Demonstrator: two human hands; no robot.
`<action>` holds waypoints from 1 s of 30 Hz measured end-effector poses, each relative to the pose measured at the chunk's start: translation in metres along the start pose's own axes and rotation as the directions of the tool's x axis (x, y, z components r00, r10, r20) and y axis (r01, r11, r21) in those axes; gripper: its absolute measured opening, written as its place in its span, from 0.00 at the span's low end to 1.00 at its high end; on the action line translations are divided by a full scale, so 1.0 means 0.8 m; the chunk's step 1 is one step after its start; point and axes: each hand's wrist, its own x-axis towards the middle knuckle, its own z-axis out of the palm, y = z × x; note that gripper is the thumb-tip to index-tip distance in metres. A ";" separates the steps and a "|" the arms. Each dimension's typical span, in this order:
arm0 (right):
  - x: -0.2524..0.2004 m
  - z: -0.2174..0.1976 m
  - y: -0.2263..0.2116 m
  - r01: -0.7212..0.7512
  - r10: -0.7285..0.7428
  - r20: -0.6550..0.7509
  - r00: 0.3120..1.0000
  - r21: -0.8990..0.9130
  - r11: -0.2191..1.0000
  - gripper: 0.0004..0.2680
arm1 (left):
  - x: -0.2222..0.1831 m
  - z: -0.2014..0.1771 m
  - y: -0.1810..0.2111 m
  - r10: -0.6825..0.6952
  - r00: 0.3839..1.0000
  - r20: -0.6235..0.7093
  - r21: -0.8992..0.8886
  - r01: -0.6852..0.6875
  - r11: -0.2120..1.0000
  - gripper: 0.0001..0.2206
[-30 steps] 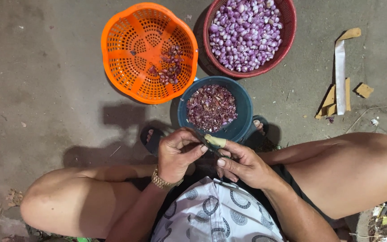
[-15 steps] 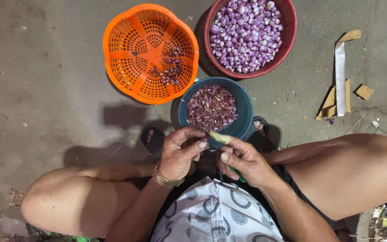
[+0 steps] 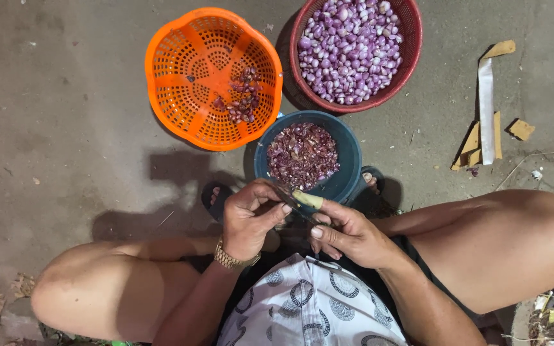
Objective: Peeling small red onions (shallots) using a knife and placing them in a bowl while sitting on the floor.
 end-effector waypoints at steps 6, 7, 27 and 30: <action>0.001 -0.003 0.008 -0.001 0.002 -0.025 1.000 0.040 0.999 0.20 | -0.003 -0.006 -0.008 0.028 1.000 0.007 0.082 -0.028 0.996 0.08; 0.001 -0.004 0.009 -0.005 0.009 -0.042 0.999 0.084 0.996 0.20 | -0.003 -0.003 -0.007 -0.001 1.000 0.009 0.052 0.000 0.999 0.08; 0.001 -0.001 0.005 0.074 -0.056 -0.094 0.994 0.202 0.977 0.20 | 0.001 0.003 -0.007 -0.166 0.986 -0.018 -0.253 0.156 0.955 0.08; 0.001 0.004 0.004 0.061 -0.060 -0.014 0.998 0.166 0.984 0.22 | -0.004 -0.001 -0.022 -0.138 0.989 -0.056 -0.195 0.124 0.973 0.09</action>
